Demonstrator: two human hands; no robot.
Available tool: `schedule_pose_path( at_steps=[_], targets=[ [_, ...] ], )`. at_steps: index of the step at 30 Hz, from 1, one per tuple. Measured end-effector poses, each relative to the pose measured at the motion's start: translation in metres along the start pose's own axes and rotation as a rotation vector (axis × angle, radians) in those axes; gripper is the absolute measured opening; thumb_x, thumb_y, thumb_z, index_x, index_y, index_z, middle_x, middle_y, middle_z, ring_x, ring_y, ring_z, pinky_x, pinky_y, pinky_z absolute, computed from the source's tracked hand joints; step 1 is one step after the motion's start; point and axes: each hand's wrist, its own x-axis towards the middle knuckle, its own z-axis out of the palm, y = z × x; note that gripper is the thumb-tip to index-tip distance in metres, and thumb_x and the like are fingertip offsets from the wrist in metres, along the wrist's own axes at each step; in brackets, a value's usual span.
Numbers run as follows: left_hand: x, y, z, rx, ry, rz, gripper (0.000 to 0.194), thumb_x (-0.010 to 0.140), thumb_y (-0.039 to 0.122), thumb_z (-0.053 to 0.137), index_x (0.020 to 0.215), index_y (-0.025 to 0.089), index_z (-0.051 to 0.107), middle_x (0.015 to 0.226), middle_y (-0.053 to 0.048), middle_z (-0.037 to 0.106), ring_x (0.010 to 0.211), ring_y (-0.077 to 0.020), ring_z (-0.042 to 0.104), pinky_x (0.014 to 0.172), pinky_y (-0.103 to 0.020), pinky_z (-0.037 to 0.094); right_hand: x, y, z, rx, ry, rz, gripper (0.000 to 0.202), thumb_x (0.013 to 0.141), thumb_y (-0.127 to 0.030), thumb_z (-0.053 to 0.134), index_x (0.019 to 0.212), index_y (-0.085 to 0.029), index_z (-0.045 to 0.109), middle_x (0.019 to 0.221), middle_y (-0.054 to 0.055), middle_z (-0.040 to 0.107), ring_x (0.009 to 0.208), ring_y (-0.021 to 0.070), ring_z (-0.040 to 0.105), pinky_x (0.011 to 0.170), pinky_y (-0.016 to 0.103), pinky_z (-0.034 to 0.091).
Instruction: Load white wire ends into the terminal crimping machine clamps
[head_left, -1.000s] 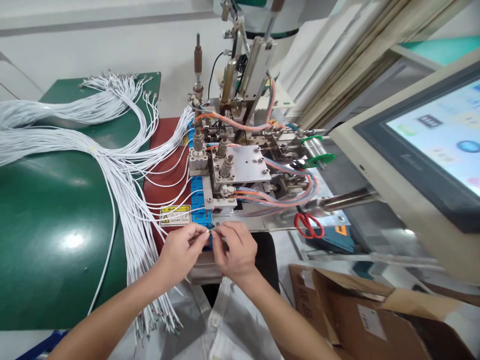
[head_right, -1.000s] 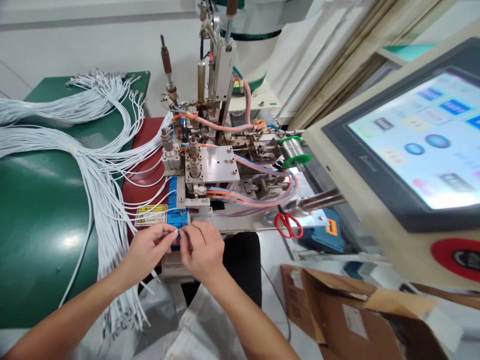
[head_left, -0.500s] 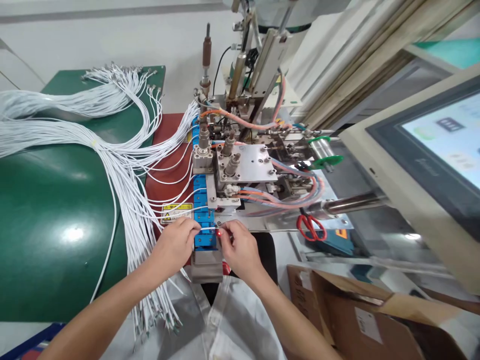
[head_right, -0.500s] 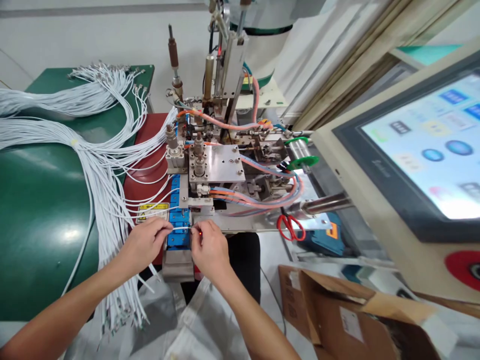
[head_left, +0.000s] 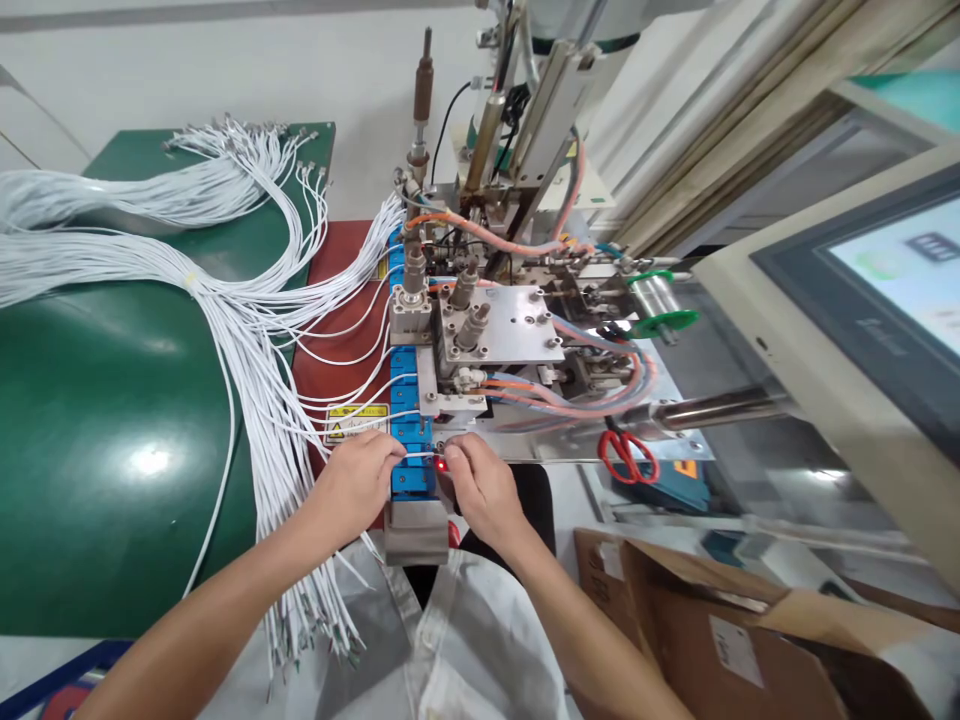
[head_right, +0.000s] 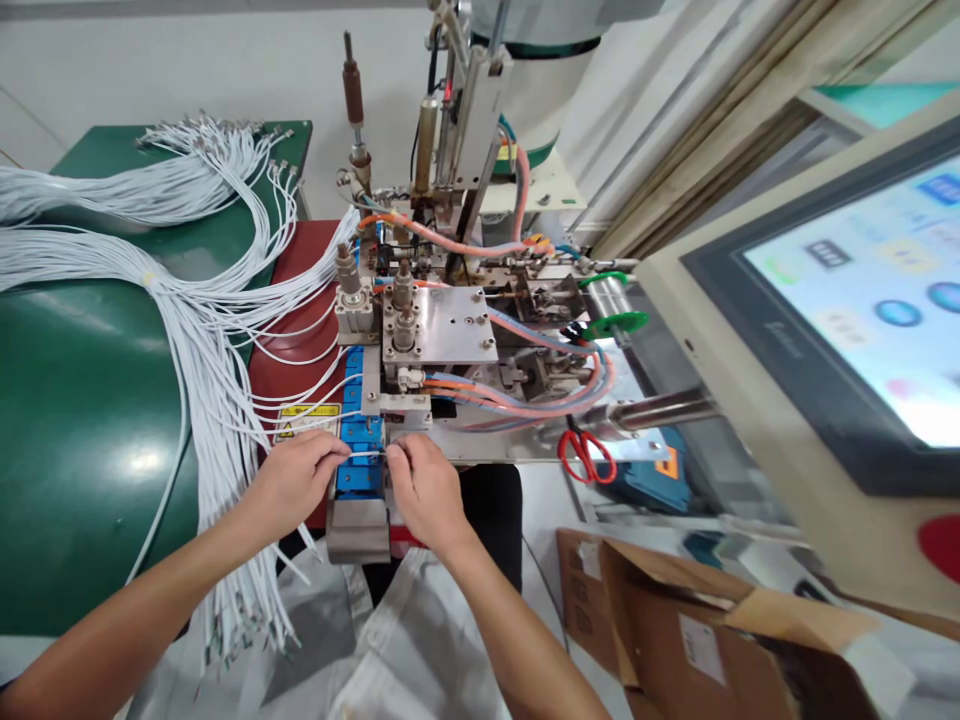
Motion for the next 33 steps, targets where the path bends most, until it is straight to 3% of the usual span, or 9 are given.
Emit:
schedule_pose_path(
  at_steps=[14, 24, 28, 33],
  targets=[
    [0.000, 0.001, -0.001, 0.015, -0.019, 0.018, 0.021, 0.082, 0.006, 0.041, 0.081, 0.017, 0.059, 0.080, -0.004, 0.063, 0.076, -0.0163, 0.059, 0.071, -0.029, 0.046, 0.001, 0.001, 0.019, -0.026, 0.126, 0.012, 0.031, 0.089, -0.030, 0.033, 0.067, -0.020, 0.051, 0.054, -0.001, 0.051, 0.051, 0.0132, 0.047, 0.050, 0.023, 0.033],
    [-0.002, 0.001, -0.001, 0.061, -0.067, 0.052, 0.023, 0.083, 0.005, 0.040, 0.085, 0.017, 0.059, 0.083, -0.005, 0.061, 0.080, -0.0179, 0.057, 0.075, -0.031, 0.044, 0.002, 0.003, 0.024, 0.078, 0.100, 0.070, 0.033, 0.088, -0.032, 0.032, 0.058, -0.022, 0.038, 0.048, -0.004, 0.040, 0.045, 0.0115, 0.041, 0.047, 0.023, 0.030],
    [-0.002, -0.001, -0.001, 0.095, -0.094, 0.120, 0.031, 0.083, 0.003, 0.039, 0.099, 0.021, 0.060, 0.088, -0.005, 0.060, 0.082, -0.0174, 0.056, 0.077, -0.030, 0.044, 0.004, 0.004, 0.026, 0.160, 0.101, 0.065, 0.031, 0.087, -0.031, 0.034, 0.058, -0.022, 0.036, 0.049, -0.004, 0.039, 0.046, 0.0112, 0.039, 0.047, 0.023, 0.030],
    [-0.004, -0.005, 0.004, 0.189, -0.077, 0.176, 0.031, 0.082, 0.005, 0.042, 0.098, 0.023, 0.062, 0.087, -0.005, 0.058, 0.077, -0.0180, 0.055, 0.074, -0.032, 0.044, 0.005, 0.006, 0.027, 0.191, 0.097, 0.047, 0.030, 0.086, -0.030, 0.033, 0.058, -0.022, 0.035, 0.050, -0.005, 0.037, 0.047, 0.0109, 0.038, 0.048, 0.023, 0.031]
  ],
)
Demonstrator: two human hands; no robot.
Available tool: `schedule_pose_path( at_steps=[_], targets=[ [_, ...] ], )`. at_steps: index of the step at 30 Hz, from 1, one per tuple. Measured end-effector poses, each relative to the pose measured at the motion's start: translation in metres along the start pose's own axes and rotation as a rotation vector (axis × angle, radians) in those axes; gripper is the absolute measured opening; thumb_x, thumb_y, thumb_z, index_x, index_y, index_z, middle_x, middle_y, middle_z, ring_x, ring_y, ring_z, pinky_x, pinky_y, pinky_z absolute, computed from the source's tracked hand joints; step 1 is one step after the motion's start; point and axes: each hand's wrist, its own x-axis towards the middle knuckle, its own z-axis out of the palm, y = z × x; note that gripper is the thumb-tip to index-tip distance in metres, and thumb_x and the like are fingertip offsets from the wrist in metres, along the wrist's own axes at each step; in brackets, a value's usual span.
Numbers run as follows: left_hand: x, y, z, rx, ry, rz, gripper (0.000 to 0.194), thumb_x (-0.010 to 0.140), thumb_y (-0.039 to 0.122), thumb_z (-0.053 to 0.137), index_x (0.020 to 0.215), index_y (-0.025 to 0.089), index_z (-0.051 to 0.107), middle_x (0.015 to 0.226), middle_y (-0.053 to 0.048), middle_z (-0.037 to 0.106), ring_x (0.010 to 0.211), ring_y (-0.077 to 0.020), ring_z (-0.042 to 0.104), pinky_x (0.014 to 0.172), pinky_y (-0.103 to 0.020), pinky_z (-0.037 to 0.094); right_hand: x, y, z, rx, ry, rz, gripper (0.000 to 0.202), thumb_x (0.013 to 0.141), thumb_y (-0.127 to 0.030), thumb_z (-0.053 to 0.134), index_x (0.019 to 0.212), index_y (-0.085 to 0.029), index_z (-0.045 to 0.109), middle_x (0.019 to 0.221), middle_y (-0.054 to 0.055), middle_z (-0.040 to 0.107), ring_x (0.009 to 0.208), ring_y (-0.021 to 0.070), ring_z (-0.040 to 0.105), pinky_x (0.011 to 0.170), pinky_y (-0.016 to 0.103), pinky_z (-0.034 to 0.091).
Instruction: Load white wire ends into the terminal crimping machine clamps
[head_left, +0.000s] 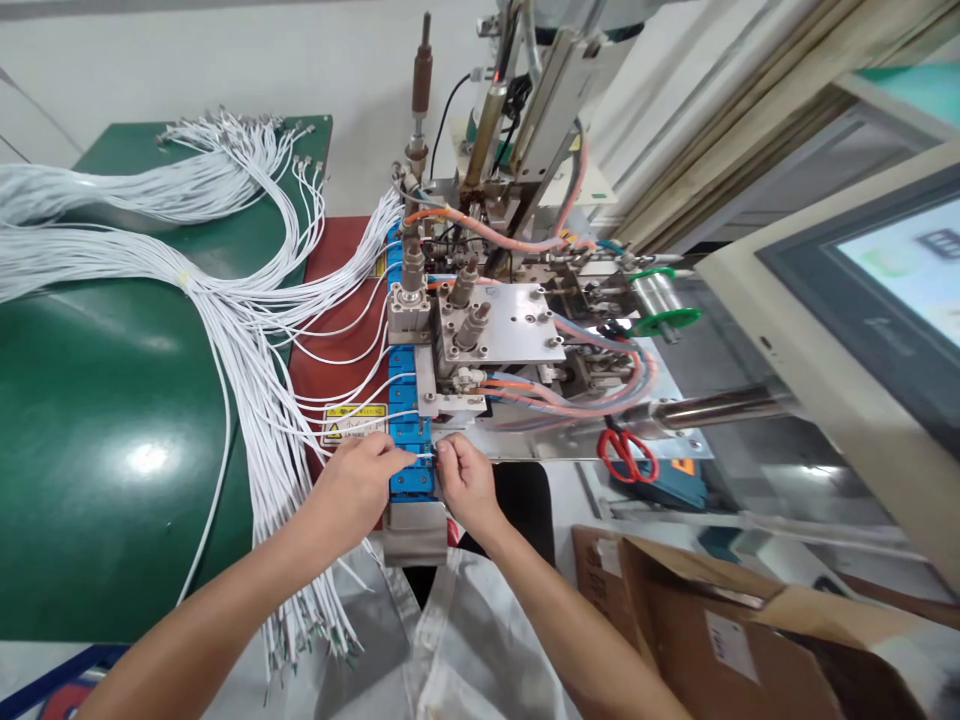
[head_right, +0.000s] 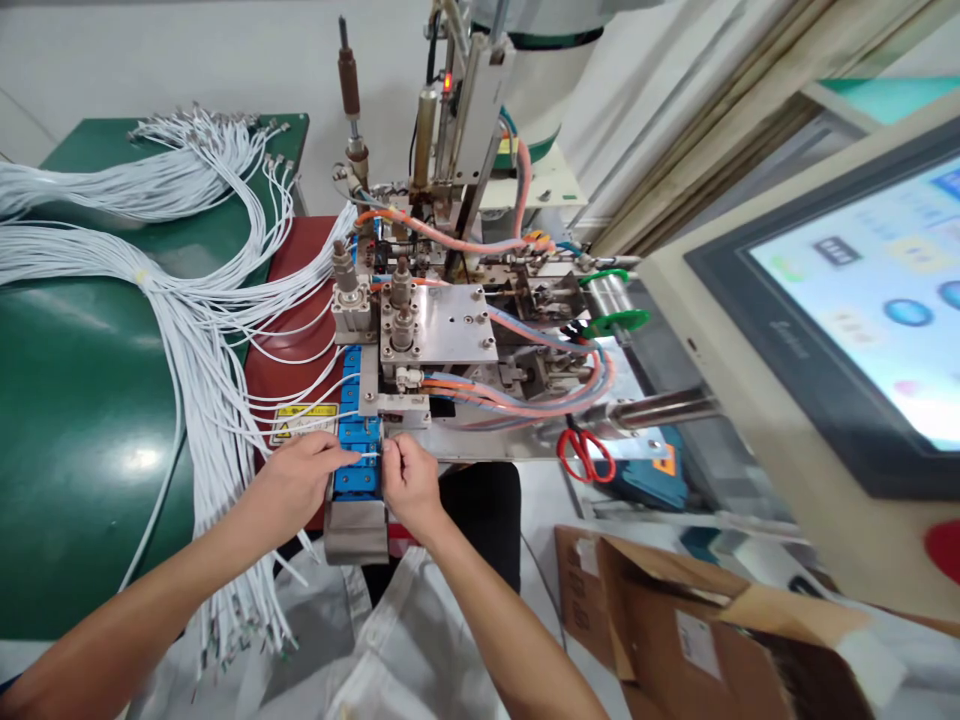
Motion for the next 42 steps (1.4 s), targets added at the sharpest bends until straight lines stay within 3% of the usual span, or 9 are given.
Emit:
schedule_pose_path(
  at_steps=[9, 14, 19, 24, 26, 31, 33, 36, 42],
  targets=[
    [-0.003, 0.003, -0.001, 0.188, 0.085, 0.029, 0.031, 0.080, 0.006, 0.046, 0.100, 0.023, 0.062, 0.087, -0.005, 0.059, 0.082, -0.0208, 0.053, 0.075, -0.036, 0.041, 0.004, 0.001, -0.007, 0.028, -0.038, 0.011, 0.031, 0.085, -0.034, 0.039, 0.057, -0.020, 0.041, 0.050, -0.005, 0.040, 0.048, 0.0099, 0.040, 0.048, 0.021, 0.032],
    [-0.004, -0.002, 0.000, 0.173, 0.099, 0.057, 0.032, 0.081, 0.005, 0.044, 0.100, 0.024, 0.062, 0.084, -0.004, 0.060, 0.080, -0.0204, 0.051, 0.073, -0.036, 0.042, 0.004, 0.000, -0.023, 0.082, 0.081, 0.114, 0.032, 0.086, -0.040, 0.041, 0.064, -0.019, 0.050, 0.054, -0.004, 0.048, 0.053, 0.0111, 0.046, 0.054, 0.022, 0.035],
    [-0.002, -0.006, 0.002, 0.129, 0.144, 0.023, 0.019, 0.085, 0.012, 0.043, 0.090, 0.017, 0.060, 0.080, -0.006, 0.062, 0.077, -0.0197, 0.055, 0.074, -0.035, 0.045, 0.001, -0.004, -0.033, 0.240, 0.124, 0.115, 0.035, 0.086, -0.041, 0.041, 0.063, -0.018, 0.051, 0.054, -0.003, 0.048, 0.052, 0.0109, 0.046, 0.053, 0.022, 0.036],
    [-0.005, -0.006, -0.008, 0.131, 0.261, 0.022, 0.022, 0.088, 0.016, 0.041, 0.106, 0.014, 0.054, 0.108, -0.010, 0.060, 0.100, -0.0213, 0.054, 0.088, -0.038, 0.042, -0.002, -0.008, -0.039, 0.323, 0.158, 0.098, 0.035, 0.086, -0.041, 0.041, 0.062, -0.018, 0.050, 0.053, -0.003, 0.045, 0.050, 0.0102, 0.043, 0.051, 0.021, 0.034],
    [-0.012, -0.003, -0.019, 0.068, 0.201, 0.030, 0.019, 0.088, 0.018, 0.043, 0.103, 0.015, 0.055, 0.104, -0.007, 0.062, 0.098, -0.0192, 0.054, 0.089, -0.035, 0.041, -0.004, -0.008, -0.042, 0.342, 0.154, 0.096, 0.035, 0.086, -0.041, 0.041, 0.061, -0.018, 0.050, 0.053, -0.004, 0.044, 0.050, 0.0100, 0.042, 0.050, 0.022, 0.034],
    [-0.037, 0.002, -0.038, -0.020, -0.259, 0.099, 0.004, 0.081, 0.019, 0.057, 0.079, 0.019, 0.060, 0.084, -0.002, 0.059, 0.083, -0.0173, 0.052, 0.075, -0.031, 0.042, -0.009, -0.006, -0.047, 0.335, 0.147, 0.101, 0.037, 0.087, -0.040, 0.042, 0.058, -0.018, 0.047, 0.052, -0.004, 0.043, 0.050, 0.0096, 0.040, 0.050, 0.022, 0.033],
    [-0.041, 0.003, -0.039, 0.026, -0.316, 0.100, 0.007, 0.079, 0.015, 0.058, 0.072, 0.018, 0.059, 0.082, -0.002, 0.058, 0.082, -0.0181, 0.051, 0.073, -0.032, 0.041, -0.011, -0.006, -0.048, 0.330, 0.143, 0.094, 0.037, 0.087, -0.038, 0.041, 0.057, -0.018, 0.047, 0.051, -0.004, 0.043, 0.050, 0.0096, 0.040, 0.050, 0.021, 0.033],
    [-0.036, 0.004, -0.037, -0.024, -0.269, 0.116, 0.010, 0.081, 0.017, 0.056, 0.072, 0.018, 0.059, 0.077, -0.001, 0.058, 0.078, -0.0170, 0.051, 0.072, -0.031, 0.040, -0.015, -0.010, -0.046, 0.344, 0.137, 0.087, 0.035, 0.087, -0.036, 0.042, 0.058, -0.018, 0.048, 0.051, -0.004, 0.043, 0.049, 0.0092, 0.041, 0.049, 0.021, 0.033],
    [-0.015, 0.014, -0.029, -0.267, 0.080, 0.080, 0.013, 0.086, 0.021, 0.050, 0.082, 0.020, 0.063, 0.079, 0.000, 0.064, 0.075, -0.0132, 0.057, 0.071, -0.026, 0.044, -0.029, -0.022, -0.046, 0.322, 0.052, -0.032, 0.025, 0.087, -0.028, 0.043, 0.068, -0.018, 0.057, 0.057, -0.002, 0.052, 0.052, 0.0101, 0.048, 0.050, 0.021, 0.039]
  ],
)
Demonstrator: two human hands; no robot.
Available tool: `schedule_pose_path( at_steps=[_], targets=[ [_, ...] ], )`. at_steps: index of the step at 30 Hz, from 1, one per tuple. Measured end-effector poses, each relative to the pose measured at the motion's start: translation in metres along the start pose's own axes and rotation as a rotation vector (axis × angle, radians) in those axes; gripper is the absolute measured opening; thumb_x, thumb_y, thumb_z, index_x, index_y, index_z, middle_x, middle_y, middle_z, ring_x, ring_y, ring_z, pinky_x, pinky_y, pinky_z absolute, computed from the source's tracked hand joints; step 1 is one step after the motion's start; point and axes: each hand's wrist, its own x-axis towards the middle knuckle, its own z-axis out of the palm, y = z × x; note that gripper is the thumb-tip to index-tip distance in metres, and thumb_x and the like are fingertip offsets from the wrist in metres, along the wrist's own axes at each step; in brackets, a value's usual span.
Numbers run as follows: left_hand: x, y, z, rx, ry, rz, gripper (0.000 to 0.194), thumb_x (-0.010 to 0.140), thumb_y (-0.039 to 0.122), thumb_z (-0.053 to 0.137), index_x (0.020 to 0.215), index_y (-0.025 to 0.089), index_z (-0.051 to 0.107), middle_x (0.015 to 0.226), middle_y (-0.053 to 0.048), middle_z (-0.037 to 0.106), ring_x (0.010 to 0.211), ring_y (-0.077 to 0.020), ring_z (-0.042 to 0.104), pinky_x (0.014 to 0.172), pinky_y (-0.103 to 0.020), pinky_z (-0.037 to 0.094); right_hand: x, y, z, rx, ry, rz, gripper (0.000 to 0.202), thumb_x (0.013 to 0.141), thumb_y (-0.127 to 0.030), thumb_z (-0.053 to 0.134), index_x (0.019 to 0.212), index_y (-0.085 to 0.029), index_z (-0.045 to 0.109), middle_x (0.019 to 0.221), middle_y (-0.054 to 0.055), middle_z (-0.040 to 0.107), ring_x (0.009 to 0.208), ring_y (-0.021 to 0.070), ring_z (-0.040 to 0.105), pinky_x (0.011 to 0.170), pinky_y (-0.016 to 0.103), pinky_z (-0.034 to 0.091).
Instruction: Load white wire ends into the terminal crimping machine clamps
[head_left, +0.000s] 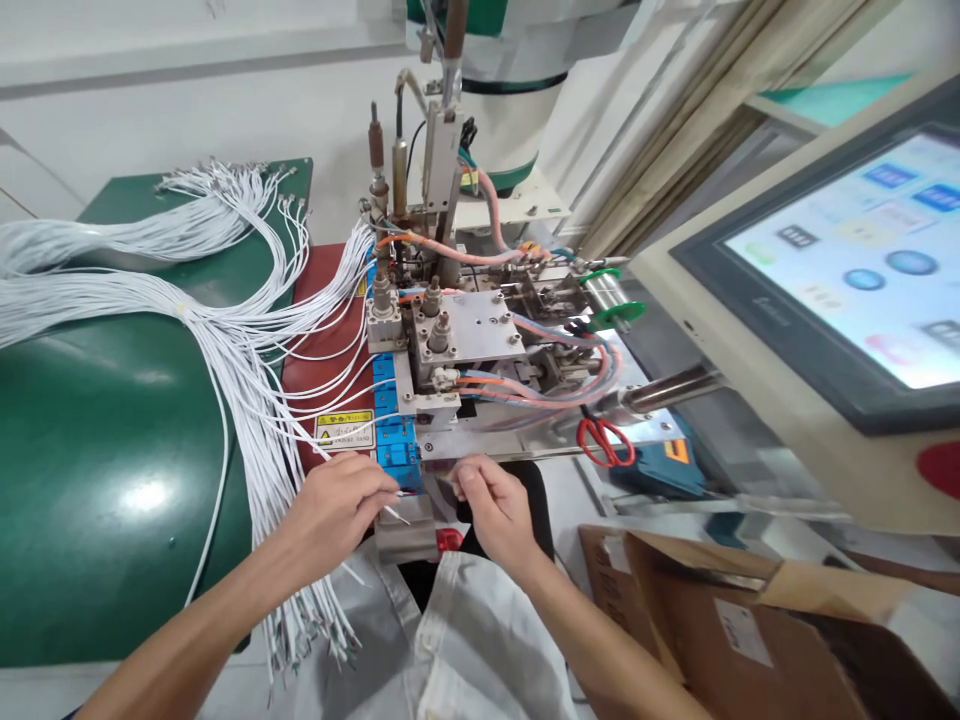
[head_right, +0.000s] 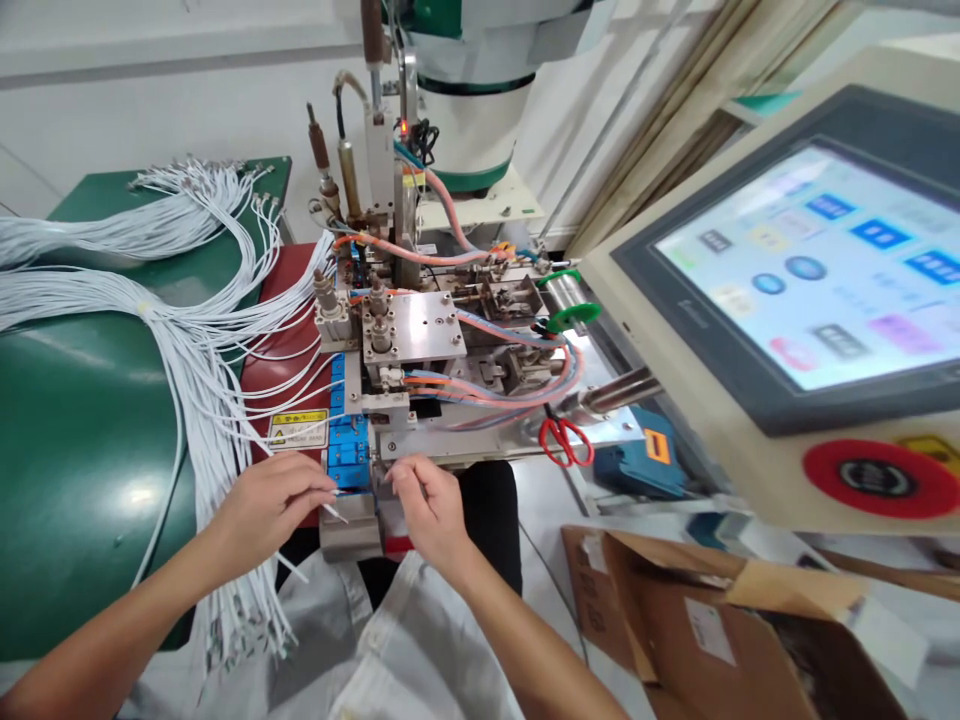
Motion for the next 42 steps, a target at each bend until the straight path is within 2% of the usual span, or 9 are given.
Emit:
schedule_pose_path(
  at_steps=[4, 7, 12, 20, 29, 33, 36, 39, 42],
  targets=[
    [0.000, 0.009, 0.010, -0.057, 0.100, -0.058, 0.010, 0.083, 0.019, 0.054, 0.081, 0.019, 0.064, 0.076, -0.001, 0.065, 0.071, -0.0120, 0.059, 0.066, -0.023, 0.046, -0.007, -0.011, 0.004, -0.054, -0.069, -0.162, 0.011, 0.081, -0.020, 0.051, 0.084, -0.018, 0.061, 0.072, 0.002, 0.061, 0.063, 0.0129, 0.056, 0.058, 0.024, 0.045],
    [0.000, 0.014, 0.017, -0.086, 0.158, -0.098, 0.010, 0.082, 0.016, 0.055, 0.082, 0.020, 0.065, 0.074, 0.000, 0.064, 0.069, -0.0111, 0.059, 0.064, -0.021, 0.047, -0.005, -0.020, 0.011, -0.050, -0.058, -0.244, 0.009, 0.077, -0.016, 0.055, 0.081, -0.018, 0.062, 0.073, 0.004, 0.063, 0.065, 0.0139, 0.058, 0.059, 0.025, 0.047],
    [0.005, 0.015, 0.026, -0.038, 0.306, -0.067, 0.010, 0.082, 0.019, 0.056, 0.088, 0.018, 0.064, 0.080, -0.002, 0.066, 0.074, -0.0126, 0.061, 0.069, -0.024, 0.050, 0.009, -0.031, 0.017, -0.100, 0.027, -0.253, 0.010, 0.076, -0.015, 0.055, 0.068, -0.019, 0.060, 0.067, 0.003, 0.061, 0.061, 0.0137, 0.056, 0.057, 0.025, 0.046],
    [0.002, 0.009, 0.025, 0.084, 0.395, -0.008, 0.015, 0.085, 0.017, 0.051, 0.094, 0.018, 0.063, 0.081, -0.004, 0.068, 0.075, -0.0138, 0.062, 0.070, -0.027, 0.051, 0.014, -0.030, 0.011, -0.054, -0.025, -0.189, 0.010, 0.078, -0.016, 0.055, 0.082, -0.019, 0.064, 0.077, 0.004, 0.063, 0.067, 0.0142, 0.058, 0.060, 0.026, 0.047],
    [-0.004, 0.007, 0.013, -0.116, 0.261, -0.069, 0.013, 0.084, 0.021, 0.053, 0.091, 0.020, 0.065, 0.081, -0.003, 0.067, 0.074, -0.0125, 0.061, 0.067, -0.024, 0.051, 0.016, -0.033, 0.019, 0.008, -0.050, -0.246, 0.009, 0.077, -0.013, 0.057, 0.077, -0.018, 0.065, 0.073, 0.004, 0.061, 0.067, 0.0140, 0.057, 0.061, 0.026, 0.046],
    [-0.019, -0.005, -0.005, -0.149, -0.050, -0.039, 0.012, 0.083, 0.024, 0.055, 0.090, 0.022, 0.065, 0.082, 0.000, 0.066, 0.075, -0.0113, 0.061, 0.068, -0.021, 0.049, 0.012, -0.027, 0.008, 0.016, -0.085, -0.196, 0.010, 0.079, -0.018, 0.054, 0.078, -0.019, 0.064, 0.075, 0.004, 0.061, 0.070, 0.0153, 0.058, 0.063, 0.028, 0.047],
    [-0.033, -0.015, -0.011, -0.070, -0.215, -0.080, 0.017, 0.086, 0.026, 0.051, 0.098, 0.022, 0.061, 0.088, -0.001, 0.064, 0.077, -0.0116, 0.060, 0.069, -0.021, 0.048, 0.009, -0.019, 0.001, 0.024, -0.059, -0.112, 0.014, 0.082, -0.021, 0.052, 0.074, -0.019, 0.062, 0.073, 0.004, 0.061, 0.067, 0.0148, 0.057, 0.062, 0.028, 0.047],
    [-0.040, -0.020, -0.011, 0.101, -0.230, -0.045, 0.019, 0.085, 0.022, 0.052, 0.103, 0.020, 0.057, 0.096, -0.005, 0.059, 0.088, -0.0153, 0.056, 0.075, -0.026, 0.046, 0.008, -0.015, -0.001, 0.036, -0.055, -0.058, 0.015, 0.082, -0.024, 0.051, 0.072, -0.019, 0.061, 0.071, 0.004, 0.061, 0.066, 0.0149, 0.057, 0.061, 0.028, 0.047],
    [-0.038, -0.021, -0.013, 0.283, -0.282, 0.029, 0.014, 0.080, 0.019, 0.058, 0.093, 0.020, 0.059, 0.097, -0.004, 0.056, 0.094, -0.0195, 0.050, 0.080, -0.033, 0.041, 0.007, -0.014, -0.001, 0.025, -0.059, -0.051, 0.016, 0.082, -0.025, 0.051, 0.072, -0.019, 0.062, 0.070, 0.004, 0.061, 0.066, 0.0154, 0.058, 0.061, 0.028, 0.047]
  ],
)
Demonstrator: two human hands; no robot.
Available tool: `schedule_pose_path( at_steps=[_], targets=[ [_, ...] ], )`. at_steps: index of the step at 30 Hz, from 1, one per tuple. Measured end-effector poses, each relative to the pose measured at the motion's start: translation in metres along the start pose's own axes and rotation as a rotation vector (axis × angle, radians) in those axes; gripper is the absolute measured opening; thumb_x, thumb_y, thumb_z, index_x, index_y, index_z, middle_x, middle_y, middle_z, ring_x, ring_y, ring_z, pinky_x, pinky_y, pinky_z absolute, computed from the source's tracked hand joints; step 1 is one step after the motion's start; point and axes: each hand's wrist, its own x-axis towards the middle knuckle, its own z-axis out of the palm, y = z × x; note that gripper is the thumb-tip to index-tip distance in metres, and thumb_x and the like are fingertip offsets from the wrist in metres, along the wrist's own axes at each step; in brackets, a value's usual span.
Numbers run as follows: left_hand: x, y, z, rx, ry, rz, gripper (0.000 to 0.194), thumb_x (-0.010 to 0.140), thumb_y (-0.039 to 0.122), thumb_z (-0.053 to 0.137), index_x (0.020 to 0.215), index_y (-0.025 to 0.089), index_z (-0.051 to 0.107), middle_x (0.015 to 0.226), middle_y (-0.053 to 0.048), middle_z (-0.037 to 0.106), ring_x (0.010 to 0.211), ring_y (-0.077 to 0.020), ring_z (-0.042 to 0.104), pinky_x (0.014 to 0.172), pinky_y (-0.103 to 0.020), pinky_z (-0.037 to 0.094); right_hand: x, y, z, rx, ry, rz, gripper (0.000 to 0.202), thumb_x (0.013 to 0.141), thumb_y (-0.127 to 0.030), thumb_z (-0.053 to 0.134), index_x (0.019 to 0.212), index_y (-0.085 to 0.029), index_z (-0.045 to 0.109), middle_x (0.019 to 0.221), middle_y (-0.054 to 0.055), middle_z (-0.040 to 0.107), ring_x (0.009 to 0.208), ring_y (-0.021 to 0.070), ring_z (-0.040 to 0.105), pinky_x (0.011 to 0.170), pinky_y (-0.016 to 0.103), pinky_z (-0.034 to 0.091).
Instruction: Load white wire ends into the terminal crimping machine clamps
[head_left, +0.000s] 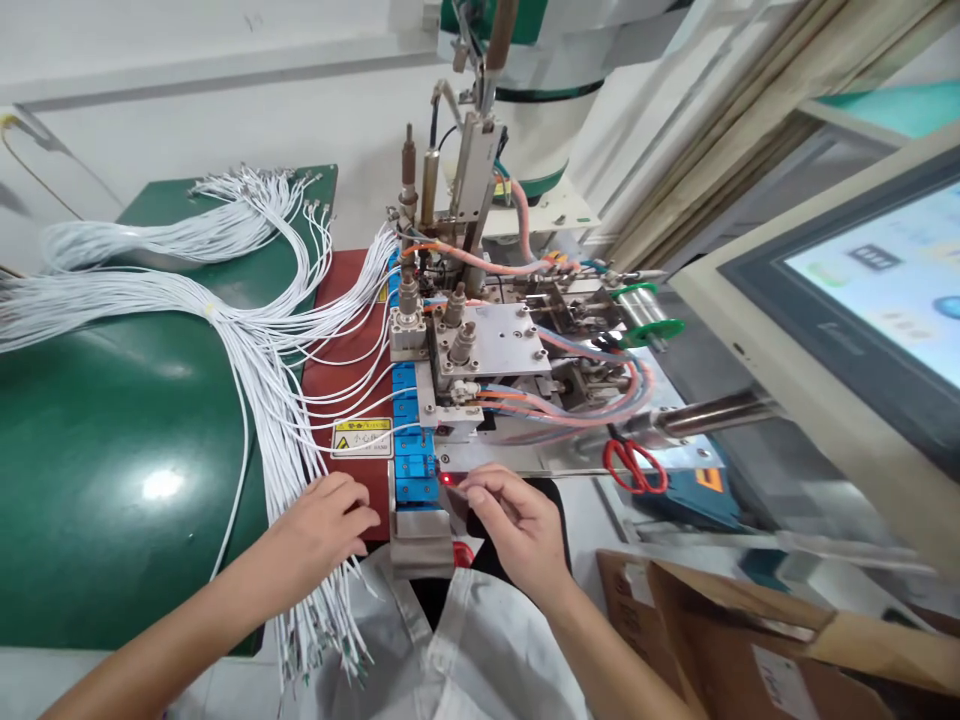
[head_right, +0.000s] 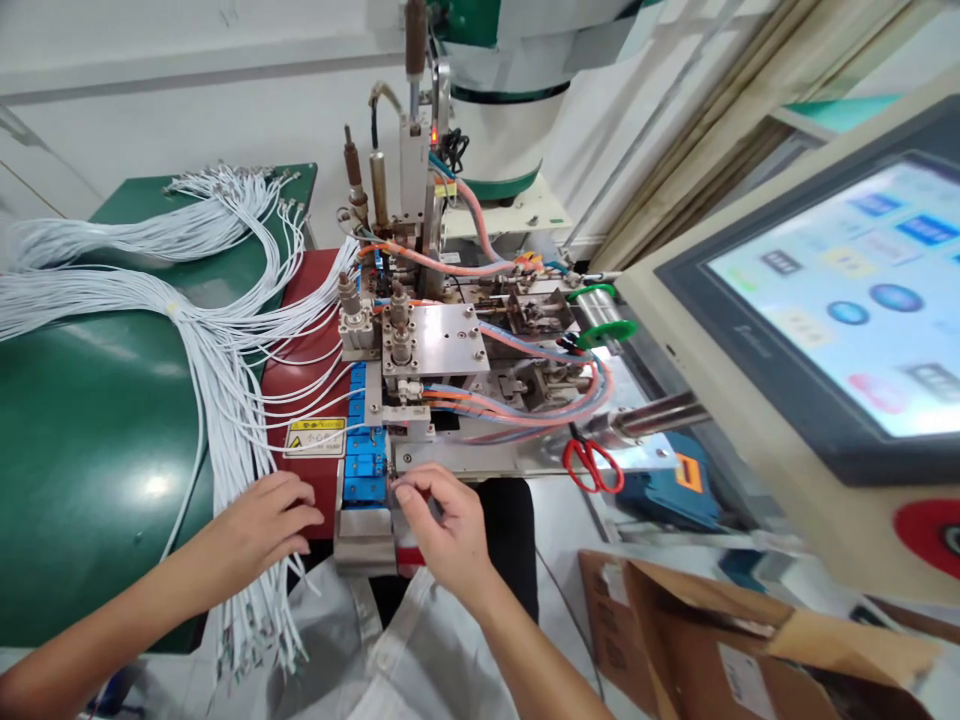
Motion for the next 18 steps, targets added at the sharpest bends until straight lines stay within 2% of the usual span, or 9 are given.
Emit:
schedule_pose_path(
  at_steps=[3, 8, 11, 14, 18],
  targets=[
    [0.003, -0.002, -0.005, 0.117, -0.049, 0.050, 0.003, 0.077, 0.019, 0.062, 0.078, 0.019, 0.058, 0.091, -0.003, 0.055, 0.089, -0.0196, 0.048, 0.078, -0.035, 0.036, 0.000, 0.001, -0.001, -0.019, 0.011, -0.016, 0.015, 0.082, -0.025, 0.052, 0.072, -0.019, 0.062, 0.069, 0.003, 0.061, 0.065, 0.0153, 0.058, 0.060, 0.027, 0.046],
    [0.008, -0.003, -0.016, 0.170, -0.190, 0.124, 0.012, 0.076, 0.020, 0.064, 0.066, 0.018, 0.058, 0.075, -0.001, 0.053, 0.075, -0.0168, 0.046, 0.068, -0.031, 0.033, -0.001, 0.001, -0.004, -0.046, 0.038, -0.023, 0.013, 0.081, -0.024, 0.054, 0.071, -0.019, 0.062, 0.069, 0.003, 0.061, 0.065, 0.0151, 0.057, 0.058, 0.025, 0.046],
    [0.008, -0.001, -0.020, 0.201, -0.265, 0.152, 0.015, 0.076, 0.015, 0.062, 0.062, 0.019, 0.058, 0.069, -0.001, 0.052, 0.071, -0.0166, 0.046, 0.063, -0.029, 0.033, -0.002, 0.000, -0.007, -0.057, 0.047, -0.019, 0.013, 0.080, -0.025, 0.054, 0.071, -0.020, 0.062, 0.069, 0.003, 0.061, 0.063, 0.0151, 0.057, 0.057, 0.025, 0.046],
    [0.009, 0.002, -0.020, 0.246, -0.266, 0.168, 0.018, 0.077, 0.014, 0.060, 0.059, 0.019, 0.057, 0.067, -0.002, 0.051, 0.071, -0.0173, 0.046, 0.061, -0.030, 0.033, -0.003, 0.000, -0.008, -0.069, 0.056, -0.010, 0.015, 0.080, -0.028, 0.054, 0.071, -0.020, 0.063, 0.069, 0.004, 0.061, 0.061, 0.0154, 0.057, 0.055, 0.025, 0.046],
    [0.013, 0.004, -0.019, 0.259, -0.233, 0.190, 0.014, 0.080, 0.015, 0.055, 0.066, 0.018, 0.057, 0.069, -0.001, 0.054, 0.069, -0.0162, 0.048, 0.061, -0.030, 0.035, -0.004, 0.003, -0.010, -0.070, 0.063, 0.001, 0.016, 0.079, -0.030, 0.055, 0.070, -0.020, 0.063, 0.069, 0.004, 0.061, 0.059, 0.0157, 0.057, 0.054, 0.025, 0.047]
  ],
)
